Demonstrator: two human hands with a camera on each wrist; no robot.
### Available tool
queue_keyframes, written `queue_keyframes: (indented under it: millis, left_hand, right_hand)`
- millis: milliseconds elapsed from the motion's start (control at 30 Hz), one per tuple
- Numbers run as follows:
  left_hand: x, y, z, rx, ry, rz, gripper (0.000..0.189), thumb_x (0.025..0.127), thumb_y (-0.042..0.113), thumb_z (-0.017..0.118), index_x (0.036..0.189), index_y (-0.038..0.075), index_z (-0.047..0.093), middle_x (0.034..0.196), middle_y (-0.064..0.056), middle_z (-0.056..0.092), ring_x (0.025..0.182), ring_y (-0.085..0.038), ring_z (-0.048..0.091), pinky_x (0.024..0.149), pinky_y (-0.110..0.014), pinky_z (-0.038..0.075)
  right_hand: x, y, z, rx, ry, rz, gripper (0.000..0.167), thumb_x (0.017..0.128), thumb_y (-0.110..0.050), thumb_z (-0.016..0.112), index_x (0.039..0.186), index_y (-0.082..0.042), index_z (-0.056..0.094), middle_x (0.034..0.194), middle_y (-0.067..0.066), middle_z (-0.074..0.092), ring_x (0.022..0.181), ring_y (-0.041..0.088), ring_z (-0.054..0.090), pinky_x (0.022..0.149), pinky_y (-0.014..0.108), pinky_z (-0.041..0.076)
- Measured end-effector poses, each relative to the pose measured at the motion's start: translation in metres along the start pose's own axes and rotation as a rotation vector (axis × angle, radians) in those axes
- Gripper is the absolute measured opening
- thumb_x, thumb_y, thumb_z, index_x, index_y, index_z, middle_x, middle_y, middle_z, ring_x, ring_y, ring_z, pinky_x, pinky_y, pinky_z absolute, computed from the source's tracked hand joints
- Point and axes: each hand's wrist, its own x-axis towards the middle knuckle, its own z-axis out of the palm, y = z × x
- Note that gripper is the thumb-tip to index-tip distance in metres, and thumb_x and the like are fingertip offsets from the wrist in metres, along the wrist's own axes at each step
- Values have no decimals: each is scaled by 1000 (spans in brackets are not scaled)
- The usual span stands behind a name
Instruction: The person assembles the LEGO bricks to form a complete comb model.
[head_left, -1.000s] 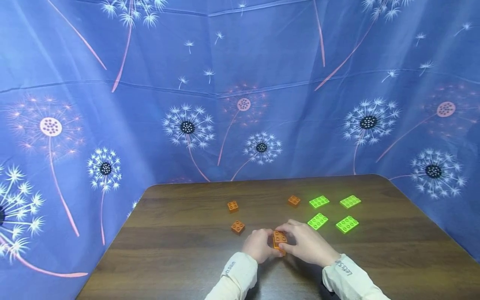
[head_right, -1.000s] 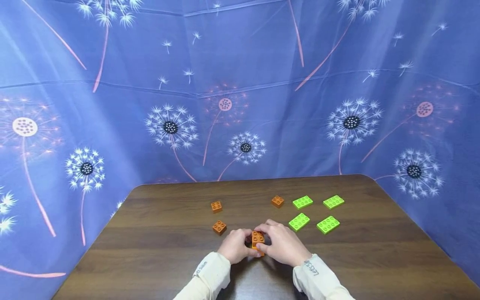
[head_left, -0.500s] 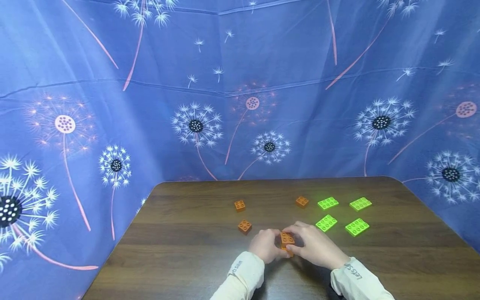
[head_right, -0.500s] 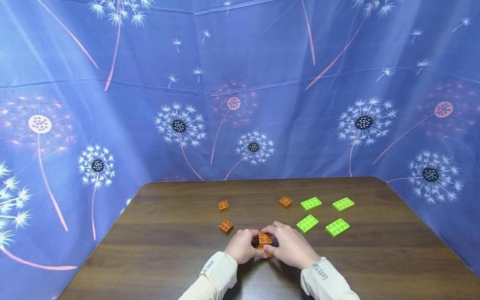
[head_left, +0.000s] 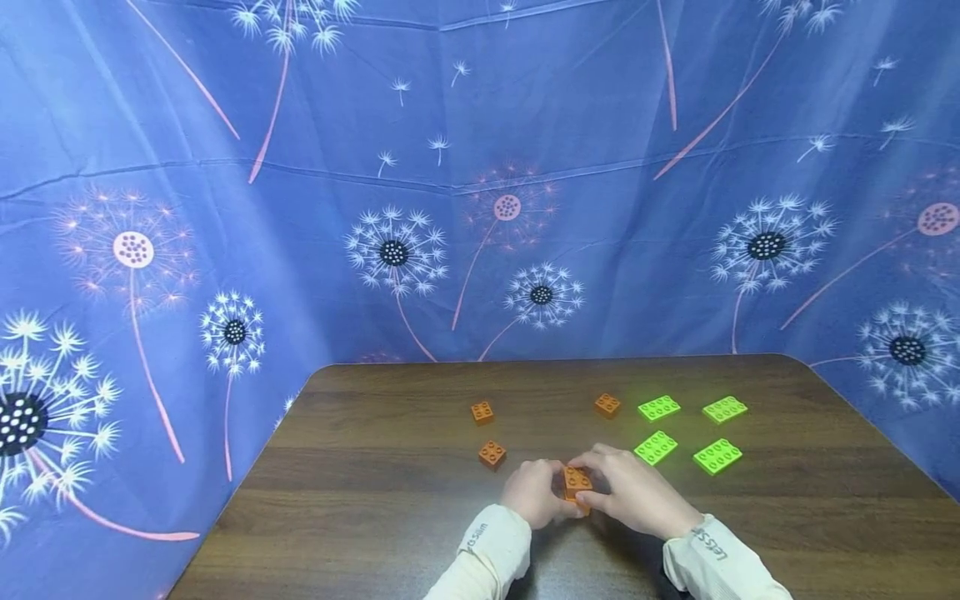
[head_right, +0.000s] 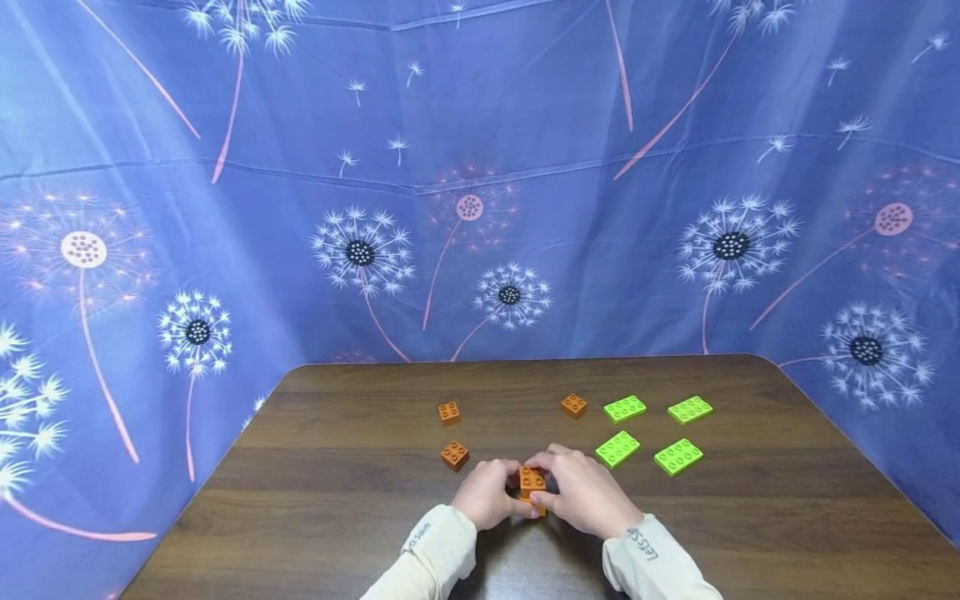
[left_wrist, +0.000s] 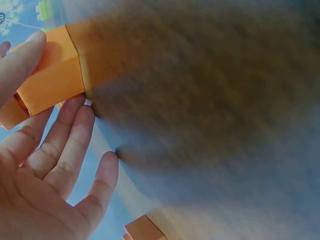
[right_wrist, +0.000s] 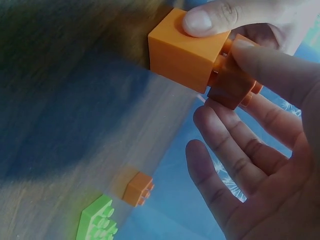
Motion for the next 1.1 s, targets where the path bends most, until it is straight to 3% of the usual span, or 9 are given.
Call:
queue_keyframes:
  millis: [733, 1100]
  left_hand:
    - [1, 2, -2, -46, -28, -38, 39, 70, 26, 94, 99, 12, 74, 81, 3, 68, 72, -11, 60, 67, -28, 50]
    - [0, 3, -1, -45, -27, -40, 38, 71, 24, 94, 101, 10, 74, 83, 1, 70, 74, -14, 63, 68, -30, 52]
  right_hand:
    - [6, -5, -7, -61, -74, 77, 34, 76, -23, 88, 108, -15, 78, 89, -10, 63, 77, 11, 61, 63, 32, 49]
    - [10, -10, -10, -125, -62, 53, 36, 70, -20, 90, 104, -11, 80, 86, -5, 66, 80, 18, 61, 65, 35, 49]
